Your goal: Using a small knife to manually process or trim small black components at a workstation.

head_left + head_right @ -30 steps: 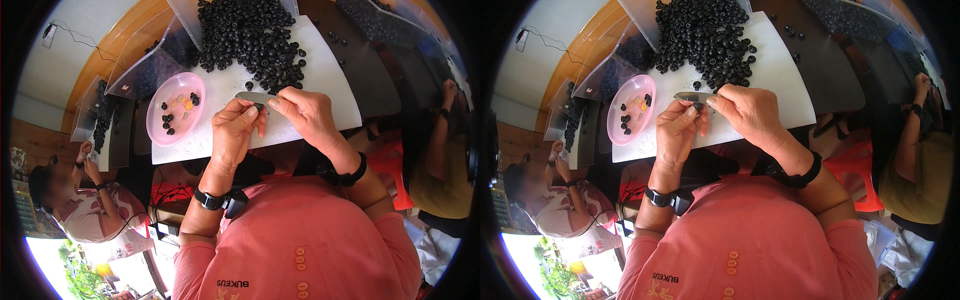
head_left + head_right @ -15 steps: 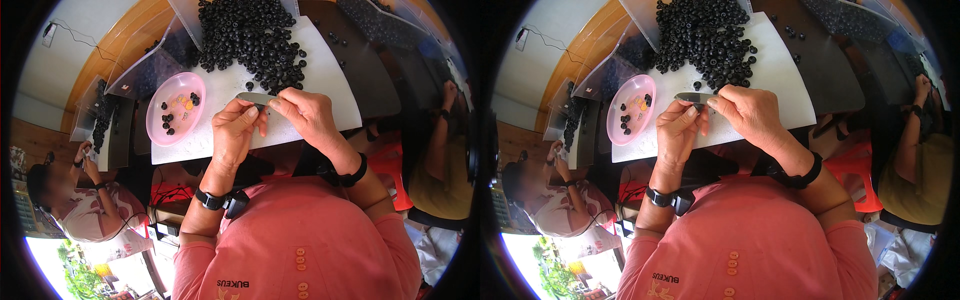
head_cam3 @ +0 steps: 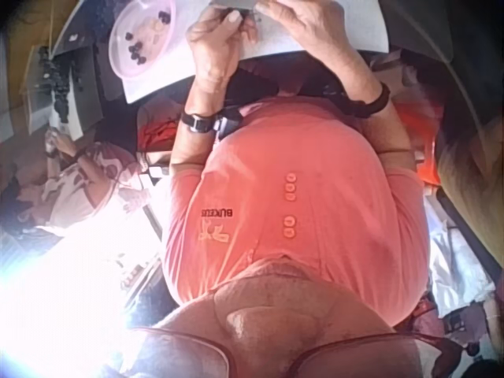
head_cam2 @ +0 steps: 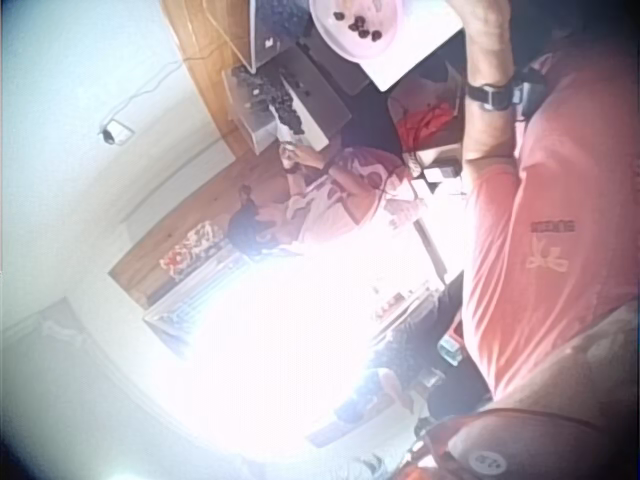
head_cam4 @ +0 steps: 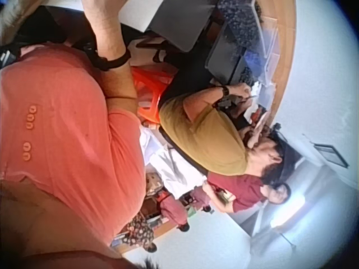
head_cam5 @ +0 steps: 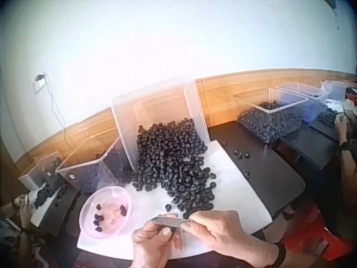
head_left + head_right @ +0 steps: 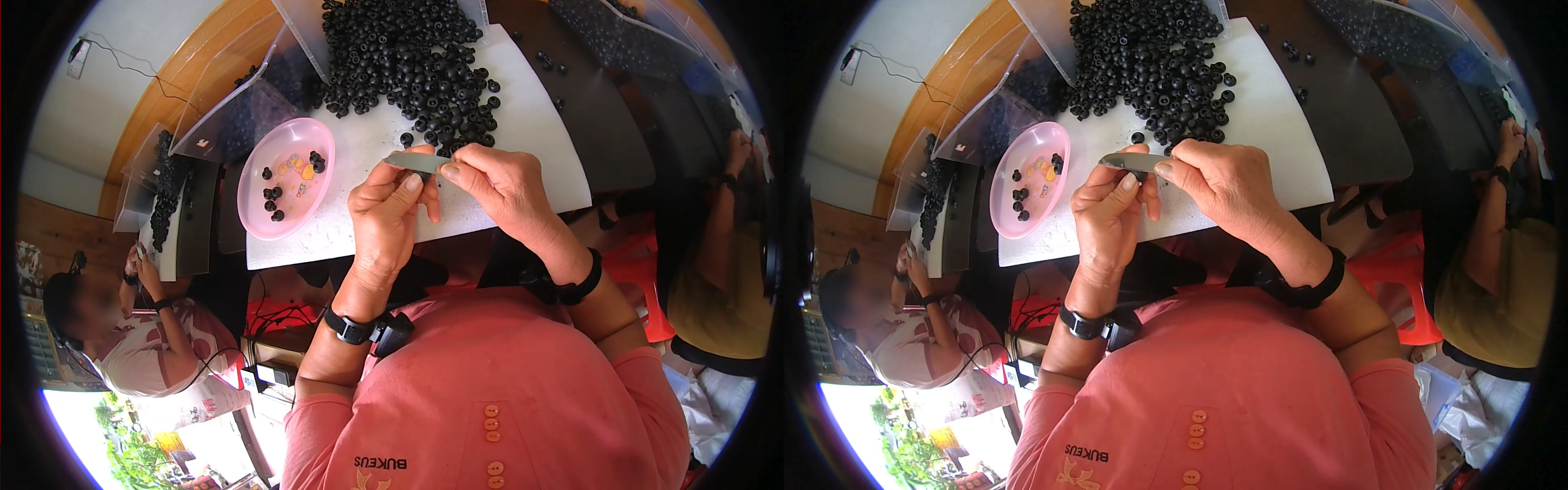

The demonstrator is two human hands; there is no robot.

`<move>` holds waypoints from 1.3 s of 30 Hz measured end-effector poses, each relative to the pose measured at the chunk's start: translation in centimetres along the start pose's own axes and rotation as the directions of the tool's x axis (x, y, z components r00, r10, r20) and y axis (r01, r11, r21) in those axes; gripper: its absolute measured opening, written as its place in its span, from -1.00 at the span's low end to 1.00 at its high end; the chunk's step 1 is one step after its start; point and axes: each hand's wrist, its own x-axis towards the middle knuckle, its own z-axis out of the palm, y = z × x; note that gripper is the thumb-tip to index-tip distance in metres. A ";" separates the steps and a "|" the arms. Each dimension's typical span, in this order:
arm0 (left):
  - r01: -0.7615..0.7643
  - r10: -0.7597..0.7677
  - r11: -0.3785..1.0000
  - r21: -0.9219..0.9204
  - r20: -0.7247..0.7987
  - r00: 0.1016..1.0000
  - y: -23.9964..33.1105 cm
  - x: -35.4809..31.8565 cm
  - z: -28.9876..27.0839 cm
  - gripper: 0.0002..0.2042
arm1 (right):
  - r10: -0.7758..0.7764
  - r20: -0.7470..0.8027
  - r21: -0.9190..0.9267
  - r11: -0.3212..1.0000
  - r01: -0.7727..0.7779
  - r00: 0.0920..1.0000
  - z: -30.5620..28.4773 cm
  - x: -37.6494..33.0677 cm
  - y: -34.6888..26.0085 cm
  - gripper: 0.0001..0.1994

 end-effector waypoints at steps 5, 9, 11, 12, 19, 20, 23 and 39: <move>-0.034 0.033 0.999 0.042 0.017 0.999 0.0 0.3 0.1 -0.81 | -0.049 0.014 0.018 0.999 0.049 0.999 -0.2 -0.1 0.0 -0.69; -0.054 0.050 0.995 -0.082 -0.050 0.997 0.3 0.0 1.1 -0.80 | 0.103 -0.013 0.309 0.946 -0.094 0.995 -0.1 -0.3 0.3 -0.76; -0.080 0.080 0.997 0.005 -0.059 0.995 1.3 -0.4 0.3 -0.79 | 0.155 0.016 0.379 0.914 -0.149 0.988 -0.9 0.0 -0.2 -0.76; -0.100 0.106 0.991 0.089 -0.067 0.992 2.0 -0.6 -0.5 -0.78 | 0.207 0.050 0.442 0.873 -0.207 0.977 -1.2 0.1 -0.3 -0.75; -0.165 0.513 0.416 0.894 -0.080 0.855 8.9 0.5 -6.4 -0.79 | 0.190 0.028 0.499 0.848 -0.179 0.981 -1.7 -0.4 0.4 -0.73; -0.203 0.572 0.150 0.968 0.083 0.816 8.8 1.0 -6.4 -0.78 | 0.190 0.019 0.493 0.852 -0.175 0.982 -1.6 -0.5 0.5 -0.74; -0.210 0.491 0.044 0.977 0.162 0.856 6.8 1.9 -3.2 -0.77 | 0.197 0.011 0.494 0.851 -0.177 0.980 -1.7 -0.5 0.9 -0.74; -0.353 0.181 -0.340 0.872 0.429 0.885 0.7 7.0 -2.9 -0.90 | 0.146 -0.063 0.537 0.839 -0.090 0.987 -1.0 -0.6 0.7 -0.77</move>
